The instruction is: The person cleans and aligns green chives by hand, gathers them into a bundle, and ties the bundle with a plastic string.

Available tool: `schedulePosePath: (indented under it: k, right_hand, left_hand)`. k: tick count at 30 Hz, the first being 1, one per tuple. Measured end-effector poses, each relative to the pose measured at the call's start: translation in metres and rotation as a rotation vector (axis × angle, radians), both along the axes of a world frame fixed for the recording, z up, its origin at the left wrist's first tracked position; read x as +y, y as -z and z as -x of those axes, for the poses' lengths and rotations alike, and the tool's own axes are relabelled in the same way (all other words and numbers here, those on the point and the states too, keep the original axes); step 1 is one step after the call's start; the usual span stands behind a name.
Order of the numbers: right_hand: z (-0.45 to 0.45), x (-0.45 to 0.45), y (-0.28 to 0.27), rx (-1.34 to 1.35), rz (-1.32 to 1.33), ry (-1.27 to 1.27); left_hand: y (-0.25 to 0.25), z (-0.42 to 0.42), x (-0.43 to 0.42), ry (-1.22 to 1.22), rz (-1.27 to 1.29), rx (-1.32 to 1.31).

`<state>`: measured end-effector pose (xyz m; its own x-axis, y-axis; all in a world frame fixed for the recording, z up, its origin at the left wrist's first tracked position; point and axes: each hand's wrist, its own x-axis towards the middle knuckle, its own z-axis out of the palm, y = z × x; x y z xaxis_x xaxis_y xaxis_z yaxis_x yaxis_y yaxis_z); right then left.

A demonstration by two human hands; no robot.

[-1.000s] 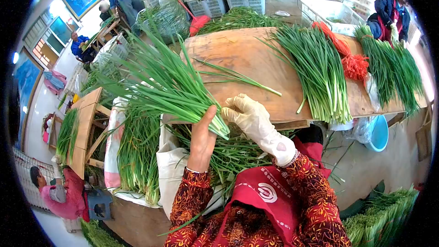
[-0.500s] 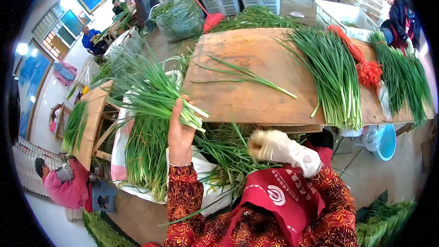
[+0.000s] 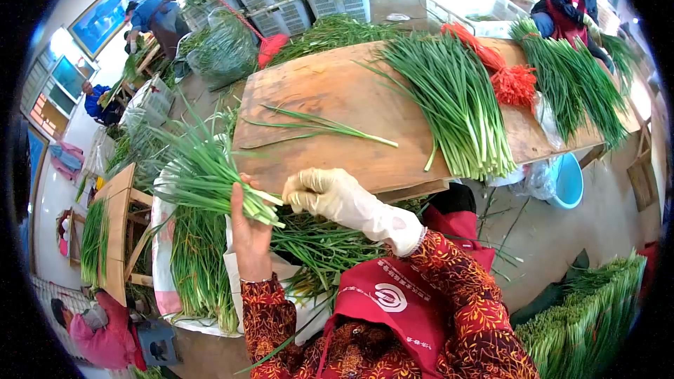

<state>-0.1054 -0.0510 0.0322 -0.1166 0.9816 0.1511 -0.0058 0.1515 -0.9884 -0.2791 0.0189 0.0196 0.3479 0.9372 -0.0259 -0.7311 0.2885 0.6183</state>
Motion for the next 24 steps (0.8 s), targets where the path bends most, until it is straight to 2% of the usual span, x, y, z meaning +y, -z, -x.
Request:
schedulePosePath:
  k: [2,3,5,7,9,10,12,13,15,16,17,19,20,23,24]
  right_hand:
    - [-0.005,-0.011,0.004,-0.043,0.104,-0.220]
    - [-0.006,-0.017,0.007,-0.269,0.133,-0.237]
    - [-0.003,-0.020,0.007,-0.725,0.002,-0.004]
    - [0.000,-0.006,0.018,-0.380,-0.051,0.130]
    - [0.009,0.006,-0.008,-0.382,0.064,0.149]
    - [0.014,0.013,-0.003,-0.244,-0.005,0.131]
    - [0.024,0.025,0.012,0.014,0.048,-0.036]
    - [0.022,0.016,-0.008,0.028,0.153,-0.051]
    - [0.017,0.016,-0.001,-0.169,0.059,-0.031]
    - [0.015,0.014,-0.003,-0.182,0.070,-0.052]
    - [0.015,0.011,-0.003,-0.169,0.063,-0.044]
    - [0.012,0.005,-0.006,-0.243,0.085,0.004]
    - [0.015,0.007,-0.001,-0.321,0.032,0.123]
    - [0.014,0.007,0.007,-0.292,-0.136,0.288]
    - [0.017,0.010,0.005,-0.187,-0.114,0.211]
  left_hand:
    - [0.002,0.010,0.011,-0.006,-0.012,-0.072]
    - [0.000,0.014,0.015,-0.009,-0.019,-0.127]
    - [0.005,0.021,0.020,-0.102,-0.029,-0.027]
    - [0.007,0.018,0.016,-0.073,-0.058,0.062]
    - [-0.001,0.003,0.002,-0.059,0.005,0.051]
    - [0.001,0.004,0.001,-0.036,-0.044,0.036]
    - [0.015,0.005,0.003,0.072,-0.157,0.014]
    - [0.015,0.004,0.004,0.053,-0.072,-0.063]
    - [0.015,0.010,0.007,0.082,-0.083,-0.100]
    - [0.007,0.005,0.001,0.013,-0.057,-0.073]
    - [0.009,0.005,0.000,0.062,-0.075,-0.106]
    - [0.013,0.003,-0.003,0.053,-0.014,-0.111]
    - [0.012,0.002,-0.005,0.073,-0.016,-0.112]
    - [0.020,0.006,0.001,0.137,-0.059,-0.056]
    - [0.017,0.006,-0.002,0.143,-0.015,-0.054]
